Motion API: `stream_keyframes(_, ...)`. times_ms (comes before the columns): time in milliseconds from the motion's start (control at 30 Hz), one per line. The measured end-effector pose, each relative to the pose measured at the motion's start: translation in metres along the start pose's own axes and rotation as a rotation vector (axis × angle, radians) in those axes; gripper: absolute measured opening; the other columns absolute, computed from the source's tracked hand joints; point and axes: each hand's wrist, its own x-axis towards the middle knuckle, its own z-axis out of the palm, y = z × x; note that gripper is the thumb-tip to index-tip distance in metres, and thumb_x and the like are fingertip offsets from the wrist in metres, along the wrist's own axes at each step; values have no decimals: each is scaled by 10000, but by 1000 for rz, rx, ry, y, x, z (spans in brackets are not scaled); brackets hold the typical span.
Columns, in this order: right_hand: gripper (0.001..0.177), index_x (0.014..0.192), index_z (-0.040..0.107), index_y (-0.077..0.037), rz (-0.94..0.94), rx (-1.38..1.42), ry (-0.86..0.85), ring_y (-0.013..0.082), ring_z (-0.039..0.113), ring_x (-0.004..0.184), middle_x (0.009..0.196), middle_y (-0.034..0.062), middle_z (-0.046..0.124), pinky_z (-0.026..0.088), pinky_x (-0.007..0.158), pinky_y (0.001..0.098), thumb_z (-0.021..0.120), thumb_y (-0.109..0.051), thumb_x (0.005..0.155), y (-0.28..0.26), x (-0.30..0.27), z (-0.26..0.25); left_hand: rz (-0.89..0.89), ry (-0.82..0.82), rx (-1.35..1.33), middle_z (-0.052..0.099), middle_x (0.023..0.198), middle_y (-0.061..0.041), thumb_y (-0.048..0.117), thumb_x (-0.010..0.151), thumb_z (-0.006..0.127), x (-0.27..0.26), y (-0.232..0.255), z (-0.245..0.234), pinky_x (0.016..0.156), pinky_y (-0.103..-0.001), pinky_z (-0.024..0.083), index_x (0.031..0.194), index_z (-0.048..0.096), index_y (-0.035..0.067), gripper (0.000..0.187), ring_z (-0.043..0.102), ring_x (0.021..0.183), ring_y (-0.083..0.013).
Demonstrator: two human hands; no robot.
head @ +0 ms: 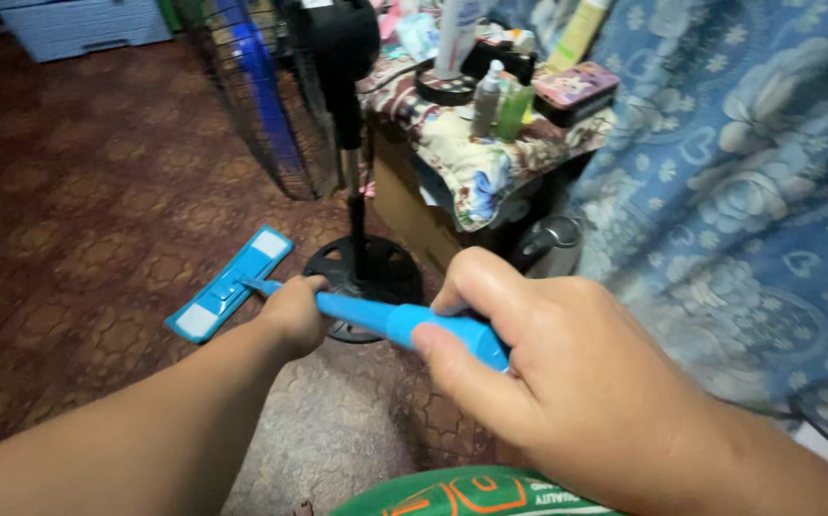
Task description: The person mops the floor with a blue flat mop, pushing the tool across the patterned surface and maneuvering it around a dresser and an electric fan.
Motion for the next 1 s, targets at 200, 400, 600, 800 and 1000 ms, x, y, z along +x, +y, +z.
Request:
stream_keyframes(200,244,967,630,-102,-100,-56,259,305,646,561,615,110,661,479,486,424,561,-334,1000,4,15,4,-33,-91,-52,732,1105,-155,300,812,836,15,25,-26,929,-446,541,1102,728,159,340,690,1066,-356)
stream_keyframes(400,266,890,601,-80,-336,-115,339,368,633,565,633,147,614,463,499,451,553,-311,1013,-32,34,13,-87,-38,-142,759,1037,-159,308,831,813,7,3,-55,872,-443,559,1138,705,140,366,731,977,-340)
stream_keyframes(600,271,880,591,-74,-463,-166,328,398,629,612,663,160,606,451,515,475,557,-308,1012,-56,47,21,-129,-3,-124,751,1031,-169,306,842,813,-15,-24,-77,858,-450,547,1114,715,122,342,710,983,-356)
stream_keyframes(800,271,878,576,-76,-550,-21,186,368,648,622,693,146,624,471,524,444,544,-308,1014,-65,58,46,-270,48,-89,742,1051,-159,276,835,817,-63,-74,-81,868,-453,551,1116,715,116,339,703,1012,-362)
stream_keyframes(1000,281,875,573,-82,-607,59,-2,370,658,638,699,148,636,476,541,442,526,-326,1006,-69,79,71,-518,79,-34,742,1056,-162,290,838,819,-131,-116,-83,887,-454,553,1119,730,133,334,704,1020,-364)
